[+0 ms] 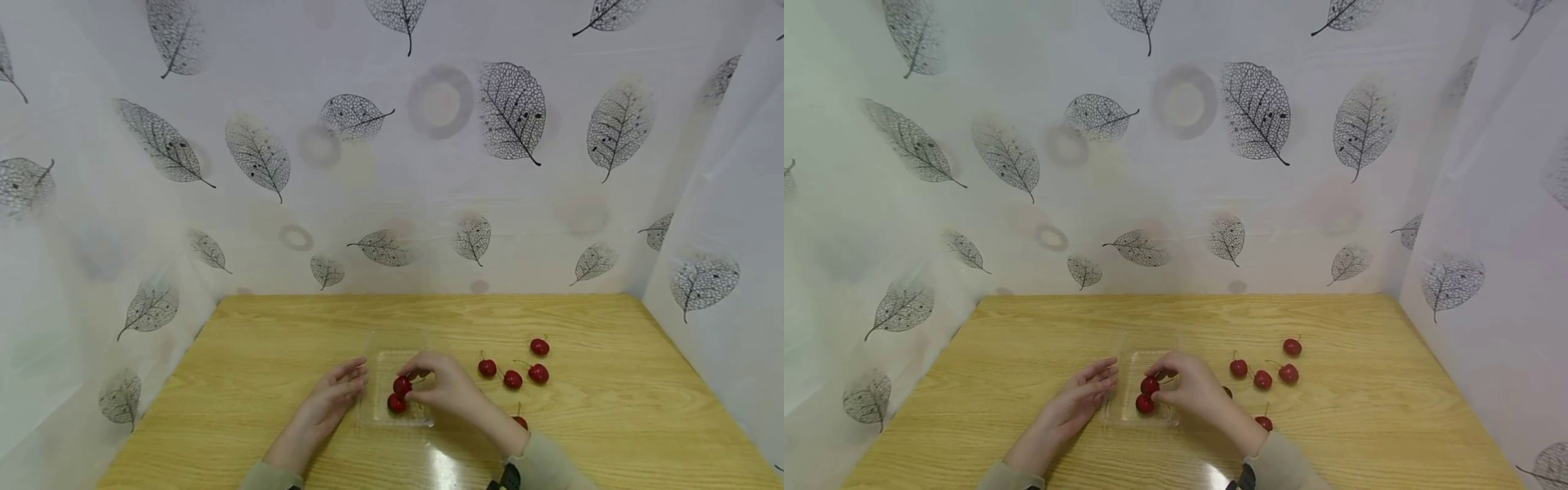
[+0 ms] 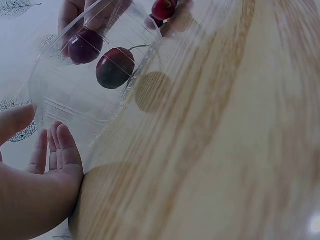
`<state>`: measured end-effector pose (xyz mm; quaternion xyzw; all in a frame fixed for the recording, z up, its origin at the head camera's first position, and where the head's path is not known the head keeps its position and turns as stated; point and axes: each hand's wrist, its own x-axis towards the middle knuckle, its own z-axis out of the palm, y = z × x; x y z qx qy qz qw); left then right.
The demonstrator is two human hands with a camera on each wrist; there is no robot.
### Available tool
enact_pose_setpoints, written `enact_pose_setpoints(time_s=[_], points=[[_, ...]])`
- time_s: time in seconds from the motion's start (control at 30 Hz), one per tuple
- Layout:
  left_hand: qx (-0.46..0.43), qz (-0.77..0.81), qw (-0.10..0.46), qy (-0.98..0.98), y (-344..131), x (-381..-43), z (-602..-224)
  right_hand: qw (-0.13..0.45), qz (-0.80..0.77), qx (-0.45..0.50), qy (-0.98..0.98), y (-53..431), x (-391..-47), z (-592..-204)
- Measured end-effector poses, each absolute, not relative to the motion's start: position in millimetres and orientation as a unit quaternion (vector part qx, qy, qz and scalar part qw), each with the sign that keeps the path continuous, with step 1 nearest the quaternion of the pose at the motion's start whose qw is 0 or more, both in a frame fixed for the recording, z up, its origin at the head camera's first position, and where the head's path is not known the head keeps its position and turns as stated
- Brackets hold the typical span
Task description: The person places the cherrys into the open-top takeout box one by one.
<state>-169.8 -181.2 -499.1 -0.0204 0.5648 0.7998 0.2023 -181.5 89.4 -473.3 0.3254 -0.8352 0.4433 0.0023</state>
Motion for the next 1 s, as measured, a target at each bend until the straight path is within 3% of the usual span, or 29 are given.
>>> enact_pose_setpoints(time_s=[0.43,1.0], points=[[-0.019,0.797,0.204,0.569,-181.3,-169.4,-499.0,0.010,0.395,0.329,-0.858,86.7,-180.4,-474.9],[-0.018,0.795,0.206,0.571,-180.8,-169.8,-499.0,-0.008,0.440,0.305,-0.845,88.9,-180.0,-470.6]])
